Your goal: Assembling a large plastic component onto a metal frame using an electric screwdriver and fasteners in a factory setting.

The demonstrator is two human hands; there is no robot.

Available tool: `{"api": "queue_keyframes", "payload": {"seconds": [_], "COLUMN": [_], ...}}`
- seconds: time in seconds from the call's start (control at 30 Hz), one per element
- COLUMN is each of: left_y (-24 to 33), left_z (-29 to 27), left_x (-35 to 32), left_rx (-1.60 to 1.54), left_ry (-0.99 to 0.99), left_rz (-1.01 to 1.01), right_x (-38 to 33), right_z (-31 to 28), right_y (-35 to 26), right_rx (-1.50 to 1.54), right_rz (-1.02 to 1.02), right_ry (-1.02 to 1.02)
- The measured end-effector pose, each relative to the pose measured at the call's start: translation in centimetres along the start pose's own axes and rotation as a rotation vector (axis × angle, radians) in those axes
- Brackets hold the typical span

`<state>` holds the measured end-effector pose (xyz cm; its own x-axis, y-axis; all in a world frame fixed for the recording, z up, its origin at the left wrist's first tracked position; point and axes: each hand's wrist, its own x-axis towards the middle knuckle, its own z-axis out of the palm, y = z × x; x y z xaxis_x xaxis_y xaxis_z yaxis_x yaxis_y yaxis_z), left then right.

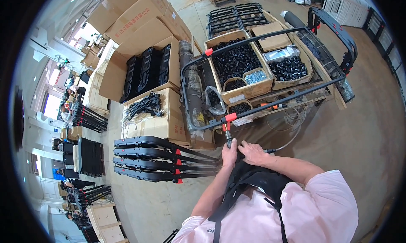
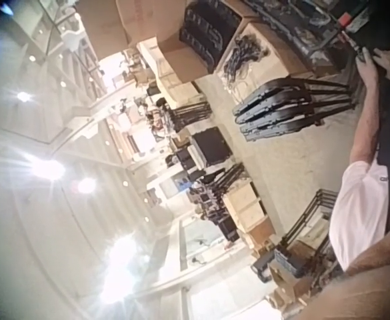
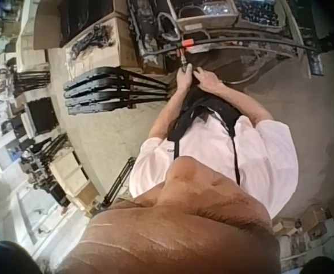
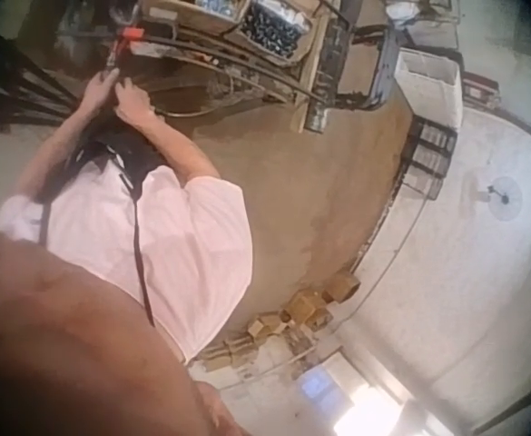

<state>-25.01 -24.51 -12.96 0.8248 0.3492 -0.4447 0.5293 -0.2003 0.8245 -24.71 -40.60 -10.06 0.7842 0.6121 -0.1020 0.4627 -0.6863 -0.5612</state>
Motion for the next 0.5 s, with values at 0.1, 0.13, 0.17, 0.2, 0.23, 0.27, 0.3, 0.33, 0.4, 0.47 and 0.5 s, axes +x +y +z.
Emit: {"api": "queue_keyframes", "payload": {"seconds": [0.1,0.13,0.17,0.2,0.23,0.27,0.3,0.33,0.4,0.47,0.5], "left_y": [-0.1,-0.4,-0.8,-1.1,-1.1,-1.2,-1.2,-1.2,-1.2,-0.9,-0.6], "left_z": [0.0,0.0,0.0,0.0,0.1,0.2,0.4,0.6,1.0,1.5,1.8], "left_x": [-0.2,-0.2,-0.2,-0.2,-0.3,-0.4,-0.6,-0.9,-1.6,-2.3,-2.5], "left_rx": [-0.001,-0.006,-0.011,-0.007,-0.005,-0.003,0.001,-0.021,-0.040,0.056,0.057], "left_ry": [-0.011,-0.008,-0.006,-0.006,-0.001,0.005,0.000,-0.007,-0.020,-0.002,-0.008], "left_rz": [-0.001,0.001,0.004,0.006,0.010,0.014,0.016,-0.004,-0.023,-0.027,-0.015], "right_x": [-0.3,-0.3,-0.4,-0.4,-0.5,-0.6,-0.8,-1.1,-1.9,-2.6,-2.9], "right_z": [0.1,0.1,0.0,0.1,0.2,0.4,0.5,0.6,0.8,0.6,0.5], "right_y": [0.0,-0.1,-0.3,-0.3,-0.1,0.0,0.2,0.4,0.8,1.3,1.5], "right_rx": [0.002,0.001,0.001,0.004,-0.005,-0.015,-0.013,-0.021,-0.029,-0.042,-0.043], "right_rz": [-0.001,-0.003,-0.004,-0.003,-0.014,-0.026,-0.020,-0.026,-0.025,-0.020,-0.015], "right_ry": [0.005,-0.001,-0.008,-0.005,0.004,0.013,0.017,0.008,0.002,-0.028,-0.025]}}
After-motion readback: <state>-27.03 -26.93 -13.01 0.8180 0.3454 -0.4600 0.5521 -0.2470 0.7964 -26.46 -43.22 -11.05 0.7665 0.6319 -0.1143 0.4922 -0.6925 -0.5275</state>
